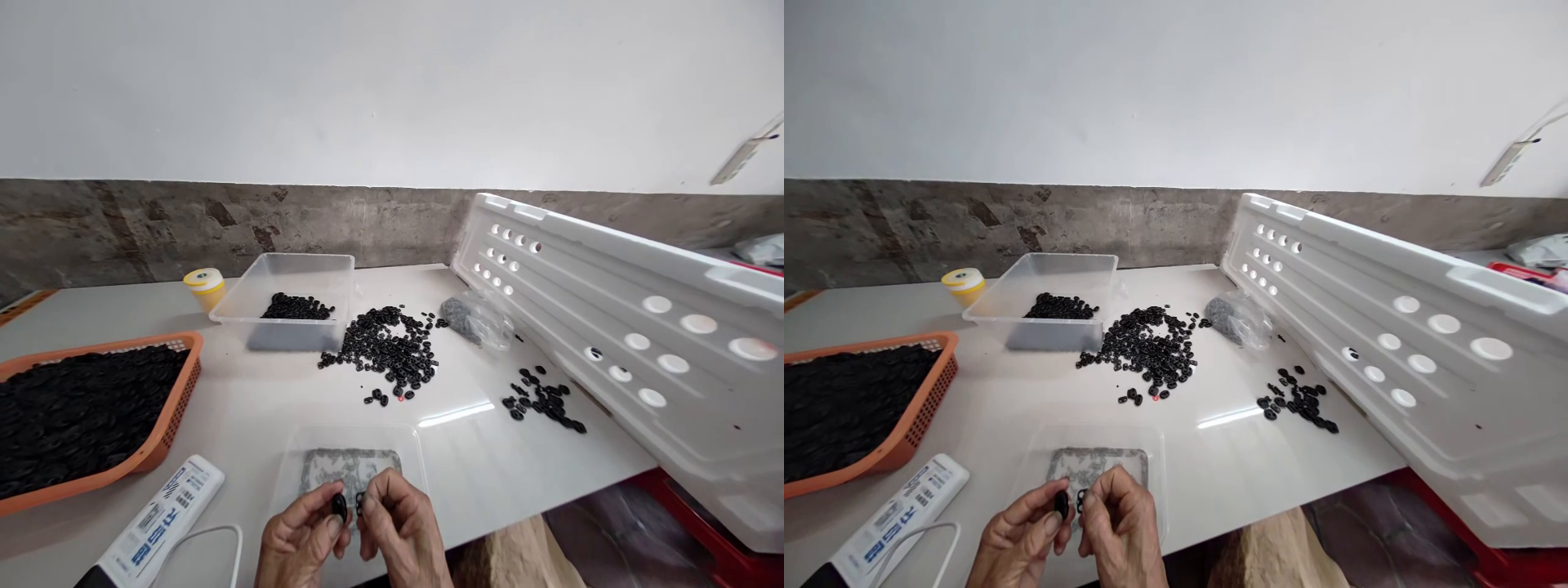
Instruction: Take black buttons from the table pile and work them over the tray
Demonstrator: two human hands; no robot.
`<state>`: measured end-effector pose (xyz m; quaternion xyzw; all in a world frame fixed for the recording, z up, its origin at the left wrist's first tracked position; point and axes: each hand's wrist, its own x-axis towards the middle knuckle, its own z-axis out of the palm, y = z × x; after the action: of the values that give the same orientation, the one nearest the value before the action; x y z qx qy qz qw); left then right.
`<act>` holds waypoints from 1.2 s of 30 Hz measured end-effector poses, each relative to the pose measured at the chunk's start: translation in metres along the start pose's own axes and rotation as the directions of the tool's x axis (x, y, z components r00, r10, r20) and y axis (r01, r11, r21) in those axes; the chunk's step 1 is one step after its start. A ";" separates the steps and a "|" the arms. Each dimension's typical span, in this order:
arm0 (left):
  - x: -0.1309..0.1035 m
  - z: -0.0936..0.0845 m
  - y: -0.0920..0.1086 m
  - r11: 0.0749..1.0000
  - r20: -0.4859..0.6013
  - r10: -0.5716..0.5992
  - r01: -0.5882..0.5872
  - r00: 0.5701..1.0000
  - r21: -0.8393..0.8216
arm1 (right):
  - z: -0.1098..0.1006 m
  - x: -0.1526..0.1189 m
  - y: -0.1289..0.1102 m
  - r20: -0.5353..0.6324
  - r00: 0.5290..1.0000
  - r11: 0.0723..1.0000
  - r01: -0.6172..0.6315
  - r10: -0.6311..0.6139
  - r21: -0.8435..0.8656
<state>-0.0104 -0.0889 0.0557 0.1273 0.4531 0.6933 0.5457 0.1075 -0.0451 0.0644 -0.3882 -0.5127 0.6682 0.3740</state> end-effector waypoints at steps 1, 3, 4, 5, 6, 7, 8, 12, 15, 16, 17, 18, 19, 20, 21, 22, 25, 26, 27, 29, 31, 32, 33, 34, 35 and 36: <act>0.000 0.000 0.000 1.000 -0.003 -0.003 0.003 1.000 0.003 | 0.000 0.000 0.000 -0.007 1.000 1.000 0.002 -0.003 -0.027; -0.001 -0.001 0.000 1.000 -0.008 -0.001 0.001 1.000 0.013 | 0.001 -0.001 -0.001 -0.015 1.000 0.997 0.003 -0.004 -0.079; 0.000 -0.002 -0.001 1.000 -0.009 0.004 -0.004 1.000 0.018 | 0.000 -0.001 -0.002 -0.016 1.000 0.995 0.004 -0.005 -0.098; 0.000 -0.003 -0.002 1.000 -0.010 0.010 -0.010 1.000 0.023 | 0.000 -0.001 -0.002 -0.017 1.000 0.994 0.004 -0.006 -0.112; 0.000 -0.004 -0.003 1.000 -0.010 0.015 -0.015 1.000 0.028 | 0.000 -0.002 -0.003 -0.017 1.000 0.993 0.004 -0.006 -0.119; 0.000 -0.005 -0.003 0.999 -0.010 0.021 -0.021 1.000 0.033 | 0.000 -0.002 -0.003 -0.016 1.000 0.993 0.004 -0.006 -0.122; 0.001 -0.006 -0.004 0.999 -0.009 0.026 -0.026 1.000 0.040 | 0.000 -0.001 -0.003 -0.014 1.000 0.992 0.004 -0.005 -0.124; 0.003 -0.010 -0.009 0.996 0.004 0.045 -0.045 0.999 0.072 | -0.001 0.000 -0.003 -0.004 1.000 0.991 0.008 -0.008 -0.133; 0.004 -0.012 -0.011 0.994 0.008 0.059 -0.060 0.998 0.092 | -0.001 0.001 -0.002 -0.013 1.000 0.991 0.002 -0.004 -0.133; 0.004 -0.012 -0.011 0.993 0.005 0.063 -0.063 0.998 0.097 | -0.001 0.001 -0.001 -0.016 1.000 0.991 -0.004 0.002 -0.131; 0.004 -0.012 -0.011 0.992 0.002 0.066 -0.066 0.998 0.103 | -0.002 0.001 -0.001 -0.019 1.000 0.991 -0.011 0.009 -0.130; 0.004 -0.012 -0.011 0.992 -0.001 0.069 -0.069 0.998 0.109 | -0.002 0.001 -0.001 -0.022 1.000 0.991 -0.020 0.017 -0.130; 0.004 -0.011 -0.011 0.991 -0.002 0.073 -0.073 0.997 0.114 | -0.002 0.002 -0.001 -0.022 0.999 0.991 -0.027 0.025 -0.131; 0.004 -0.011 -0.011 0.990 -0.001 0.079 -0.078 0.997 0.121 | -0.002 0.002 -0.001 -0.023 0.999 0.990 -0.033 0.030 -0.135; 0.004 -0.011 -0.011 0.988 0.001 0.086 -0.086 0.996 0.129 | -0.002 0.002 -0.001 -0.024 0.999 0.989 -0.035 0.032 -0.141; 0.004 -0.010 -0.012 0.986 0.004 0.095 -0.095 0.995 0.138 | -0.002 0.002 -0.002 -0.024 0.999 0.988 -0.034 0.030 -0.148; 0.003 -0.010 -0.012 0.977 0.013 0.123 -0.123 0.992 0.172 | -0.002 0.003 -0.003 -0.022 1.000 0.986 -0.022 0.019 -0.163; 0.003 -0.011 -0.012 0.974 0.013 0.130 -0.130 0.991 0.184 | -0.001 0.003 -0.003 -0.019 1.000 0.986 -0.021 0.018 -0.164; 0.003 -0.011 -0.013 0.972 0.013 0.135 -0.135 0.991 0.194 | -0.001 0.003 -0.003 -0.018 1.000 0.986 -0.022 0.019 -0.165; 0.003 -0.011 -0.014 0.967 0.015 0.145 -0.145 0.989 0.210 | 0.000 0.003 -0.003 -0.018 0.999 0.986 -0.029 0.027 -0.167; 0.002 -0.011 -0.015 0.960 0.022 0.163 -0.164 0.986 0.225 | 0.001 0.002 -0.002 -0.021 0.999 0.984 -0.038 0.035 -0.172; 0.002 -0.011 -0.015 0.956 0.025 0.174 -0.175 0.984 0.234 | 0.001 0.002 -0.002 -0.024 0.999 0.984 -0.040 0.037 -0.174; 0.001 -0.011 -0.015 0.952 0.027 0.183 -0.184 0.983 0.243 | 0.001 0.002 -0.001 -0.025 0.999 0.984 -0.041 0.038 -0.175; 0.001 -0.010 -0.015 0.949 0.027 0.191 -0.192 0.981 0.251 | 0.001 0.002 -0.001 -0.025 0.999 0.984 -0.041 0.037 -0.174; 0.001 -0.010 -0.015 0.946 0.027 0.196 -0.197 0.980 0.258 | 0.001 0.002 -0.002 -0.022 0.999 0.985 -0.039 0.036 -0.171; 0.000 -0.010 -0.015 0.944 0.027 0.201 -0.200 0.979 0.263 | 0.001 0.002 -0.002 -0.017 0.999 0.985 -0.036 0.034 -0.166</act>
<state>-0.0075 -0.0935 0.0390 0.2441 0.5263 0.6787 0.4503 0.1059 -0.0437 0.0663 -0.4318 -0.5570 0.6268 0.3322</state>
